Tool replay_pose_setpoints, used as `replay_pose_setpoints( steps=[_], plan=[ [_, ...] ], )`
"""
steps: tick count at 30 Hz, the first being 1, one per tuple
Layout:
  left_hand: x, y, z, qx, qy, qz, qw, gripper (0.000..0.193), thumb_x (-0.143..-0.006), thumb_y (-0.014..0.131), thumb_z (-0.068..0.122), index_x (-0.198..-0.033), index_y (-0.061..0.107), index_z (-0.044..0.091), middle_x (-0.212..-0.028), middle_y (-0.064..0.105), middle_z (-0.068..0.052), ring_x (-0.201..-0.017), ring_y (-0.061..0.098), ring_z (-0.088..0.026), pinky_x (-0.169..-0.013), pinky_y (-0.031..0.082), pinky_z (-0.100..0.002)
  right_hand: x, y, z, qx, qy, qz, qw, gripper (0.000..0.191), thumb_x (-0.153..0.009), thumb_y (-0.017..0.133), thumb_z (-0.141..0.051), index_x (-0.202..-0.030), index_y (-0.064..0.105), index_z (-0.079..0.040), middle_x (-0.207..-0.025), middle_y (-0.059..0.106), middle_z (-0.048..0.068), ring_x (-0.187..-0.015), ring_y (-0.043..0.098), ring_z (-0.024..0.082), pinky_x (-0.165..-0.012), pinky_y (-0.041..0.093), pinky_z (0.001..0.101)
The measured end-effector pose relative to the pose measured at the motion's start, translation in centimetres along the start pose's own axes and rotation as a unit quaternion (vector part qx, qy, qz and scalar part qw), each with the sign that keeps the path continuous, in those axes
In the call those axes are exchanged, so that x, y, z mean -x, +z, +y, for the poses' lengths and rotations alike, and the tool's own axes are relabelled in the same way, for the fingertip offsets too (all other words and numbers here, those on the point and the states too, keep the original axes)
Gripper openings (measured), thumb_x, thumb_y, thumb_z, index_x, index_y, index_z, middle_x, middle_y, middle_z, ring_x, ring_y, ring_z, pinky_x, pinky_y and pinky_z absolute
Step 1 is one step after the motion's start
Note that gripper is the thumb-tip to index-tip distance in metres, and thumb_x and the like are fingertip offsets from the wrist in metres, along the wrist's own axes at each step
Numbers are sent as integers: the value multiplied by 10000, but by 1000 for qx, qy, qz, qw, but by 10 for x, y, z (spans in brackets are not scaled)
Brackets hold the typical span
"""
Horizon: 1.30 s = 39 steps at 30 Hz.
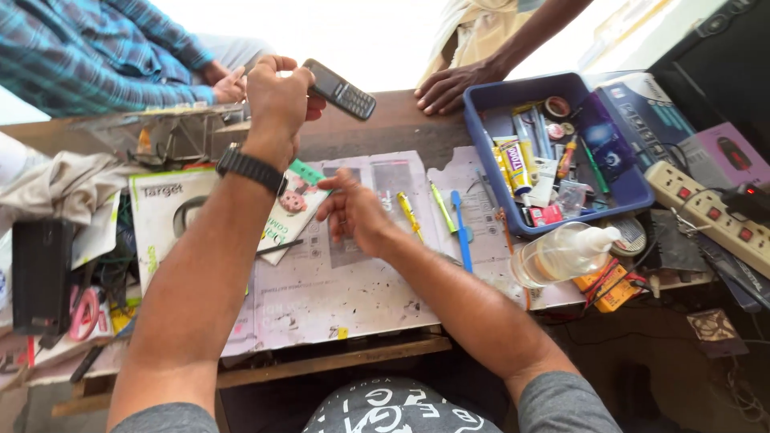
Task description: The person uses a green pen-like tool to work on a small component, then assembles a yellow feature phone by inserting a SIM card and battery, closing the back cover, and testing the keypad. The phone is handed to another person at the end.
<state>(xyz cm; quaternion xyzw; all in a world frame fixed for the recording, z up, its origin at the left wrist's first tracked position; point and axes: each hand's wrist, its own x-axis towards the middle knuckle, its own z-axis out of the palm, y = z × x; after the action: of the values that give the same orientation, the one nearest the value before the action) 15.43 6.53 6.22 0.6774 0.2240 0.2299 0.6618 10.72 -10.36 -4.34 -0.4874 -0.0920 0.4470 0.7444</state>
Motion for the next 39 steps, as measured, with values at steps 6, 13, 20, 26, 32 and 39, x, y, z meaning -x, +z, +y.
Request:
replay_pose_setpoints(
  steps=[6, 13, 20, 26, 32, 39],
  plan=[
    [-40, 35, 11, 83, 11, -14, 996, 293, -883, 610, 75, -1170, 626, 20, -831, 762, -118, -568, 740, -164, -480, 623, -281, 1, 11, 13, 99, -59, -6, 993, 472, -1030, 531, -420, -1242, 608, -5, -778, 659, 92, -490, 549, 122, -414, 466, 287],
    [-58, 60, 14, 16, 172, -69, 982, 175, -985, 670, 75, -1067, 761, -50, -850, 780, -107, -648, 755, -157, -549, 597, -268, 11, 21, 11, 282, -85, -10, 956, 433, -1008, 563, -412, -1211, 668, -44, -804, 682, 44, -611, 609, 96, -530, 527, 267],
    [-57, 74, 21, 25, 106, -31, 994, 208, -884, 708, 85, -1061, 635, 5, -710, 709, -110, -522, 695, -141, -420, 547, -262, 11, 20, 18, 419, -186, -2, 889, 427, -929, 709, -343, -1197, 683, -12, -878, 758, 113, -783, 716, 170, -698, 563, 331],
    [-50, 77, 34, -25, 7, 8, 1000, 232, -831, 710, 65, -1040, 681, -31, -793, 749, -116, -577, 743, -140, -465, 593, -240, 13, 21, 17, 431, -163, -3, 887, 383, -889, 769, -248, -1165, 680, 2, -858, 759, 94, -762, 722, 170, -695, 568, 330],
    [-48, 78, 45, -24, -8, 22, 999, 163, -870, 655, 100, -980, 662, -21, -752, 743, -112, -539, 708, -137, -431, 556, -239, 13, 19, 18, 443, -187, -8, 876, 376, -889, 778, -219, -1173, 671, 4, -858, 754, 87, -771, 718, 161, -711, 578, 327],
    [-50, 78, 51, -37, 33, 24, 998, 167, -879, 635, 76, -951, 655, -73, -696, 704, -134, -488, 668, -144, -375, 494, -257, 14, 18, 19, 436, -205, -19, 876, 357, -899, 775, -220, -1157, 671, 4, -852, 748, 80, -769, 716, 149, -715, 588, 316]
  ],
)
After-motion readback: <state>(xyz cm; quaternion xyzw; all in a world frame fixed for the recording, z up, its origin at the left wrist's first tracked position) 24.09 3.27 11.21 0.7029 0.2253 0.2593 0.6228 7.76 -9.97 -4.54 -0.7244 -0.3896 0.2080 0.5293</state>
